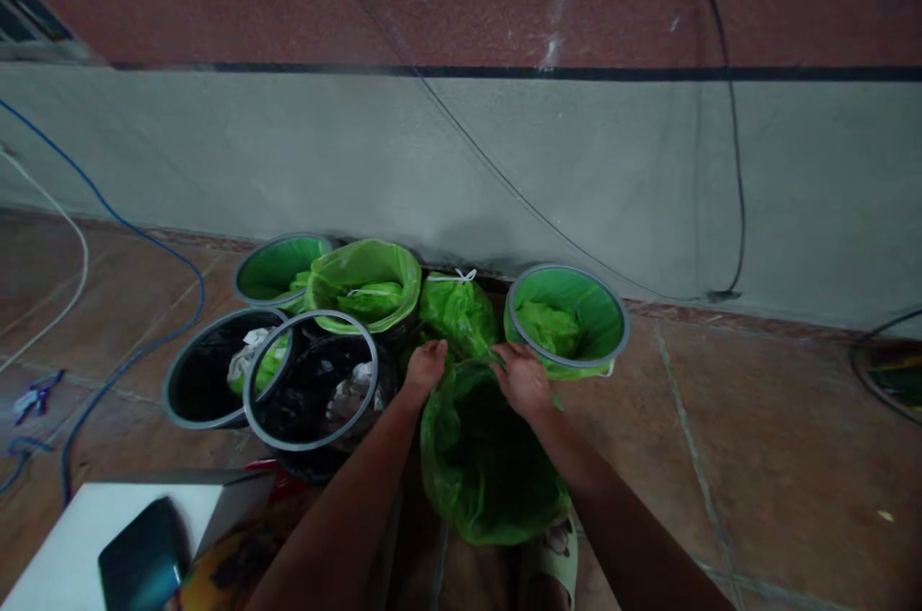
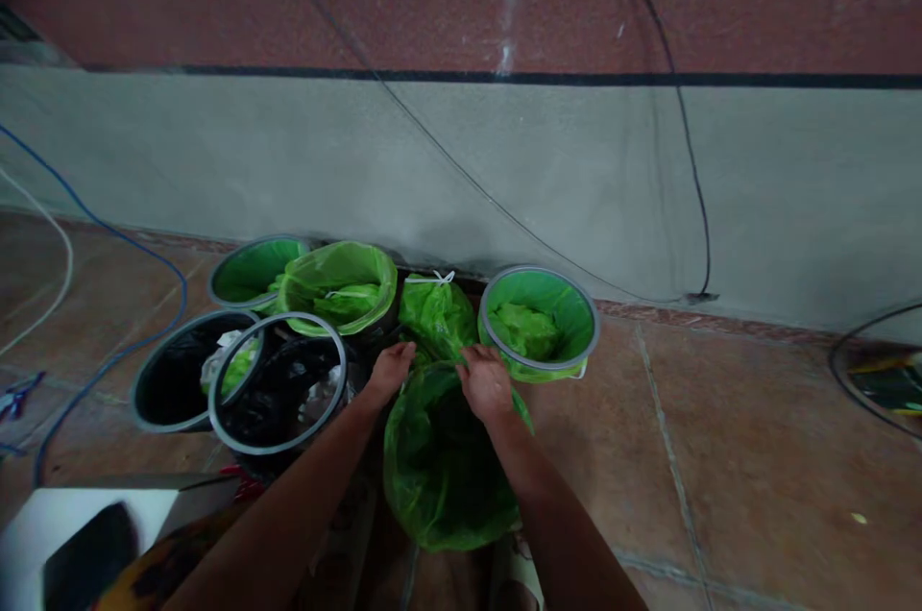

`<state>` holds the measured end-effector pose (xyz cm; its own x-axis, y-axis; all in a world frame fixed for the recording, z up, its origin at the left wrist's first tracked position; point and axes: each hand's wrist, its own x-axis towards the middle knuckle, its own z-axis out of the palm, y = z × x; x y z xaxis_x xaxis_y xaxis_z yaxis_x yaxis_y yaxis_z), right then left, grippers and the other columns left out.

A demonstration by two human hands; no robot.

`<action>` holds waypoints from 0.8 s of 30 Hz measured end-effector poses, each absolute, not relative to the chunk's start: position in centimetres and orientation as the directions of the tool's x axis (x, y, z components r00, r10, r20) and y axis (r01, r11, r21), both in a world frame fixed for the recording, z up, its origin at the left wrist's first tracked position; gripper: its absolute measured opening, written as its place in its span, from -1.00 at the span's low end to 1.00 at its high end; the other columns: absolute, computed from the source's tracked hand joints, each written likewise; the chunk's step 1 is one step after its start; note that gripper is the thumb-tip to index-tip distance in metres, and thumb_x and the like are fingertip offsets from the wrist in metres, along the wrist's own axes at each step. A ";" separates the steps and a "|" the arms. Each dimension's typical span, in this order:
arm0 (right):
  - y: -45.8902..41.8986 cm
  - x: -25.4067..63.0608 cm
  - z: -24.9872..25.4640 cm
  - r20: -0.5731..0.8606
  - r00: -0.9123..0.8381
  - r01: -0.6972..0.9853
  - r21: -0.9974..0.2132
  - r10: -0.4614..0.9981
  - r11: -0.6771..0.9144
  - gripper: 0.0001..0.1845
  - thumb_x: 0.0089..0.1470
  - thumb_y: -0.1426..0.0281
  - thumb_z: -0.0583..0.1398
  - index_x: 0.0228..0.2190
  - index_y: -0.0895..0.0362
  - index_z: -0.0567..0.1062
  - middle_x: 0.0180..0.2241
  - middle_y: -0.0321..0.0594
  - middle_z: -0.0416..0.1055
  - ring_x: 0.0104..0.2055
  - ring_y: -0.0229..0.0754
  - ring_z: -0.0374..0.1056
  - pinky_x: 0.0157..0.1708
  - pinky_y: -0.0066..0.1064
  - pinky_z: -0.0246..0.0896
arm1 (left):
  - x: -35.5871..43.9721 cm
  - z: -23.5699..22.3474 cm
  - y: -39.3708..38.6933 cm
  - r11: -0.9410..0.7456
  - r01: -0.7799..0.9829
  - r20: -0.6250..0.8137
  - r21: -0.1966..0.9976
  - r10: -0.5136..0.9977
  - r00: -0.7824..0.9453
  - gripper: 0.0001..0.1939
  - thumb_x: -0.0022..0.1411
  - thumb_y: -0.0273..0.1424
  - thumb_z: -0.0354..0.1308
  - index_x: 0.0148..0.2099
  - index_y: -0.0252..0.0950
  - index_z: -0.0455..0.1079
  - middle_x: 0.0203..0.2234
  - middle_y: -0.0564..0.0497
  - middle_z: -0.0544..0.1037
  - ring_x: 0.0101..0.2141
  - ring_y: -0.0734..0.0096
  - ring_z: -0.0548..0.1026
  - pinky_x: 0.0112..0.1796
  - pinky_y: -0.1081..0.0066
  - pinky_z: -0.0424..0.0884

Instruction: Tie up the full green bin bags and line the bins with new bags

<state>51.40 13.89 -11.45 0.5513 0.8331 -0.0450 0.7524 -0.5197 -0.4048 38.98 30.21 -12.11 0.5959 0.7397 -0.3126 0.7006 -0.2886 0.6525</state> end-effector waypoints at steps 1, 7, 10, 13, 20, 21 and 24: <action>14.7 51.3 -11.4 -0.054 0.508 0.782 -0.389 0.860 -0.487 -0.65 0.22 0.38 0.16 0.02 0.11 0.52 -0.02 -0.06 0.51 0.06 -0.04 0.36 0.14 -0.30 0.16 | 39.0 -12.0 30.0 -0.285 0.692 -0.329 0.663 0.720 0.611 -0.66 0.43 -0.31 -0.03 -0.05 -0.32 0.56 -0.19 -0.11 0.68 -0.14 0.32 0.61 -0.09 0.39 0.46; 16.2 50.5 -12.8 -0.102 0.412 0.824 -0.382 0.905 -0.418 -0.71 0.17 0.55 0.10 -0.16 0.12 0.56 -0.11 -0.10 0.48 -0.04 -0.13 0.39 -0.03 -0.41 0.22 | 38.4 -12.0 28.0 -0.345 0.701 -0.354 0.624 0.675 0.647 -0.66 0.14 -0.48 0.27 -0.01 -0.36 0.51 -0.09 -0.15 0.64 -0.08 0.23 0.58 -0.02 0.34 0.43; 15.7 50.9 -13.7 -0.083 0.421 0.819 -0.394 0.903 -0.417 -0.72 0.24 0.52 0.05 -0.28 0.12 0.57 -0.18 -0.12 0.48 -0.12 -0.17 0.40 -0.09 -0.42 0.23 | 37.2 -12.6 27.1 -0.365 0.733 -0.375 0.574 0.679 0.632 -0.63 0.12 -0.57 0.21 0.00 -0.30 0.49 -0.13 -0.08 0.65 -0.11 0.27 0.58 -0.05 0.38 0.42; 14.9 51.6 -14.3 -0.054 0.398 0.828 -0.409 0.916 -0.384 -0.72 0.26 0.49 0.05 -0.33 0.12 0.55 -0.19 -0.13 0.48 -0.14 -0.19 0.40 -0.10 -0.44 0.23 | 35.8 -13.2 26.4 -0.349 0.763 -0.397 0.544 0.694 0.600 -0.60 0.13 -0.63 0.13 0.02 -0.28 0.47 -0.15 -0.08 0.65 -0.12 0.30 0.59 -0.07 0.42 0.41; 14.5 51.6 -14.4 -0.101 0.398 0.867 -0.283 0.912 -0.410 -0.70 0.25 0.53 0.04 -0.29 0.08 0.56 -0.09 -0.13 0.48 -0.06 -0.17 0.39 -0.11 -0.44 0.24 | 33.8 -14.3 25.7 -0.232 0.733 -0.396 0.639 0.718 0.573 -0.62 0.14 -0.65 0.13 -0.01 -0.25 0.46 -0.15 -0.04 0.66 -0.12 0.33 0.59 -0.05 0.42 0.41; 14.6 51.5 -14.4 -0.118 0.400 0.873 -0.252 0.909 -0.417 -0.68 0.25 0.55 0.03 -0.28 0.08 0.56 -0.09 -0.12 0.48 -0.05 -0.16 0.39 -0.10 -0.43 0.24 | 33.6 -14.4 25.7 -0.222 0.714 -0.390 0.664 0.713 0.583 -0.62 0.14 -0.64 0.14 0.00 -0.25 0.46 -0.15 -0.03 0.66 -0.11 0.34 0.59 -0.05 0.42 0.41; 14.8 51.3 -14.2 -0.161 0.394 0.885 -0.201 0.905 -0.420 -0.64 0.18 0.62 0.01 -0.28 0.13 0.58 -0.07 -0.04 0.48 0.00 -0.11 0.37 -0.02 -0.39 0.25 | 32.7 -14.5 25.8 -0.202 0.659 -0.381 0.724 0.679 0.627 -0.58 0.12 -0.59 0.23 0.05 -0.29 0.46 -0.09 -0.05 0.65 -0.09 0.33 0.58 -0.01 0.39 0.42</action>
<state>51.32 14.81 -14.20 0.3935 0.9051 -0.1610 0.8847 -0.4204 -0.2012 32.73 25.80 -14.48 0.6269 0.6793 -0.3815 0.6595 -0.2021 0.7240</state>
